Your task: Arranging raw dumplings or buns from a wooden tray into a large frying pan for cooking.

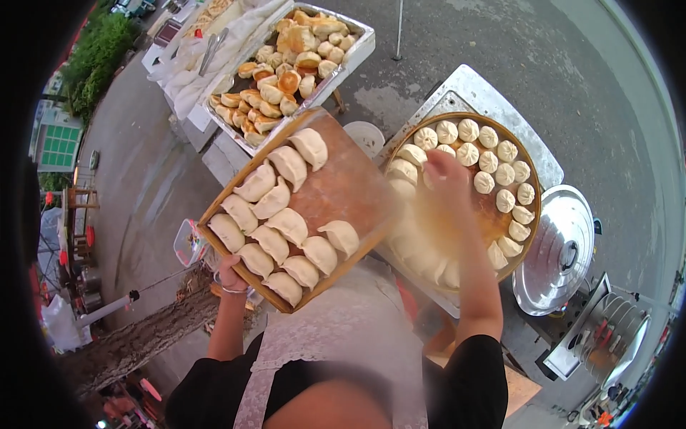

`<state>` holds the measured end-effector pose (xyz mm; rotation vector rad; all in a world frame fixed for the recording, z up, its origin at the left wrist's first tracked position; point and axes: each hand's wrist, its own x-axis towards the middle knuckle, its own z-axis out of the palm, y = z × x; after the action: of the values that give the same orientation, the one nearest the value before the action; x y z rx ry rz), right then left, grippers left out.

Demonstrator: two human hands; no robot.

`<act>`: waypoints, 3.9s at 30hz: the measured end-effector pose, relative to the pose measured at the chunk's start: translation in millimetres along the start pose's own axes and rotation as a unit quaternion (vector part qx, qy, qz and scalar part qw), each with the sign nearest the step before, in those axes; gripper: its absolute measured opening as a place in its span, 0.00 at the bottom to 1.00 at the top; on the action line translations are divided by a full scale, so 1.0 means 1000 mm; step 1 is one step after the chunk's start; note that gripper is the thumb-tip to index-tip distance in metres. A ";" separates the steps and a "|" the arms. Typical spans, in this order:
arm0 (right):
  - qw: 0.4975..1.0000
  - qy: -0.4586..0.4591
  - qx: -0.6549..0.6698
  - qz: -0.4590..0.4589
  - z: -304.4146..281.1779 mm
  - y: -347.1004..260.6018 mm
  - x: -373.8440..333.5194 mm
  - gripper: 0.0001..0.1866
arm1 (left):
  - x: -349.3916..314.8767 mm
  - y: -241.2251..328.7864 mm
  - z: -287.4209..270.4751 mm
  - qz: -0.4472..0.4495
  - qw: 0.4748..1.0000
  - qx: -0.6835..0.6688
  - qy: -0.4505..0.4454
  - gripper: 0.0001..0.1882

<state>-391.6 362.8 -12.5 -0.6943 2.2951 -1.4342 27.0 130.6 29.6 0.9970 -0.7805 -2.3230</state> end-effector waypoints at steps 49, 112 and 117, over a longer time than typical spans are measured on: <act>0.931 0.312 -0.098 0.159 -0.083 0.098 -0.108 0.15 | 0.050 0.039 0.009 -0.060 0.994 0.085 -0.042 0.35; 0.967 -0.112 -0.206 -0.097 0.135 -0.139 -0.152 0.22 | 0.072 0.049 0.007 -0.127 0.983 0.043 -0.125 0.31; 0.983 -0.054 -0.125 -0.124 0.147 -0.130 -0.165 0.16 | 0.075 0.051 0.003 -0.112 0.983 0.068 -0.126 0.33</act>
<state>-149.7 300.8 47.3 -1.1385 2.3927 -1.1792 -10.7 47.9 29.7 0.8952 -0.9806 -2.6569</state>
